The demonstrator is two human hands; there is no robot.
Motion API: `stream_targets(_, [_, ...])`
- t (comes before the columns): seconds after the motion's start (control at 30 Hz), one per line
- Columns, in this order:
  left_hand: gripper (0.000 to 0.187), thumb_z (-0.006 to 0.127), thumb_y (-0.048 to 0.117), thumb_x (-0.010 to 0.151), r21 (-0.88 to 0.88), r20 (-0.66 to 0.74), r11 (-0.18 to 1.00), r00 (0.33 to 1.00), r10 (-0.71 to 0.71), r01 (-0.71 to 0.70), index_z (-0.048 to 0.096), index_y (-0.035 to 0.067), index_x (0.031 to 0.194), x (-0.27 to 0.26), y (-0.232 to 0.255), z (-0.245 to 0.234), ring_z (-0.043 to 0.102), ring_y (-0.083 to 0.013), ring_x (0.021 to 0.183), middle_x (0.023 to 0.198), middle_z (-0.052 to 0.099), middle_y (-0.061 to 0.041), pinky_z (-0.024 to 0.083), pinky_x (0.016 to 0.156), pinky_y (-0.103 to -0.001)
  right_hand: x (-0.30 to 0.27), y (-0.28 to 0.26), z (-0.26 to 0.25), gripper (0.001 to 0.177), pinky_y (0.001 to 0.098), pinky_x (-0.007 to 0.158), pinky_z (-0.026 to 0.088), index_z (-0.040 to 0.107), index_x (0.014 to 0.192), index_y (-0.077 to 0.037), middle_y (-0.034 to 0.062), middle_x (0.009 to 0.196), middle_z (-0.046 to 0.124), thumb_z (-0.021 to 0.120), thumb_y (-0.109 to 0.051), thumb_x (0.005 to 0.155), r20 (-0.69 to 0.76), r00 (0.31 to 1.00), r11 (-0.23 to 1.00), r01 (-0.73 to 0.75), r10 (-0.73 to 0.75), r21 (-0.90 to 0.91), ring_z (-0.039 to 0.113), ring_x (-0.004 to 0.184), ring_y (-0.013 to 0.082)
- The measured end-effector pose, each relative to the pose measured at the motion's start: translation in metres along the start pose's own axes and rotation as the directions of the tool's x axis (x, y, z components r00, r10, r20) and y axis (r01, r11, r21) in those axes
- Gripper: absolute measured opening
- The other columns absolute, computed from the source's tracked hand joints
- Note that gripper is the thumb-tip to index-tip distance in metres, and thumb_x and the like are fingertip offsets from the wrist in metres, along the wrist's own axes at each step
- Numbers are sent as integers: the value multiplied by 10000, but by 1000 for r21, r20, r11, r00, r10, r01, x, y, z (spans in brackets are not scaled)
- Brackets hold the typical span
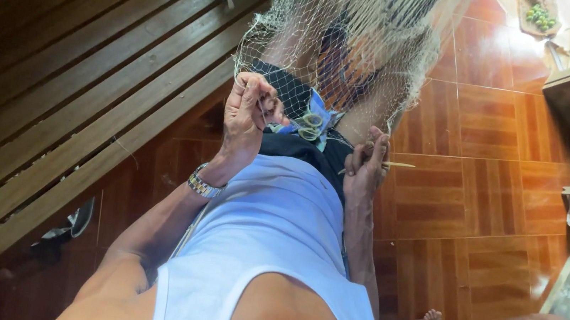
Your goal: Repairing a fishing net by cutting markers and weaving with a net needle
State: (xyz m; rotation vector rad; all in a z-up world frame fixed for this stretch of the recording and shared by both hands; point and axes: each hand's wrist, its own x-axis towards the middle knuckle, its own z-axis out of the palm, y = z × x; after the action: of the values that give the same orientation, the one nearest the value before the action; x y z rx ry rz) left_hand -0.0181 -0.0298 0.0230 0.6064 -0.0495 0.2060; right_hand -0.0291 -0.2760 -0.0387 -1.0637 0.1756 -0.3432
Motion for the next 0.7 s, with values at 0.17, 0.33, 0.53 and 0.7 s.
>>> stream_targets(0.17, [210, 424, 263, 1126, 57, -4, 998, 1000, 12, -12, 491, 78, 1051, -2, 3, 3, 644, -209, 614, 765, 449, -45, 667, 574, -406, 1, 7, -3, 345, 185, 294, 222, 679, 1201, -124, 25, 592, 526, 492, -396, 1101, 1, 1000, 1000, -7, 7, -30, 245, 313, 40])
stream_targets(0.33, [214, 420, 277, 1126, 89, -5, 996, 1000, 21, -21, 483, 89, 1045, 0, 1, -1, 637, -196, 600, 763, 435, -32, 664, 560, -393, 3, 11, -5, 353, 179, 299, 227, 662, 1205, -118, 42, 638, 607, 492, -408, 1098, -9, 1000, 1000, -6, 5, -15, 248, 317, 33])
stream_targets(0.53, [211, 398, 276, 1131, 129, 17, 991, 1000, 23, -25, 477, 98, 1050, 3, 0, -10, 644, -209, 610, 763, 414, -38, 663, 546, -391, 1, 15, -2, 345, 189, 300, 220, 675, 1188, -118, 37, 613, 584, 515, -407, 1088, -48, 999, 1000, -15, 14, -2, 225, 315, 43])
stream_targets(0.7, [199, 386, 257, 1131, 158, 21, 987, 1000, 0, -3, 470, 101, 1040, 8, 5, -16, 660, -219, 624, 760, 447, -42, 670, 559, -402, 2, 19, 3, 337, 185, 303, 222, 669, 1182, -130, 38, 641, 595, 523, -417, 1084, -73, 997, 1000, -23, 23, 3, 225, 317, 42])
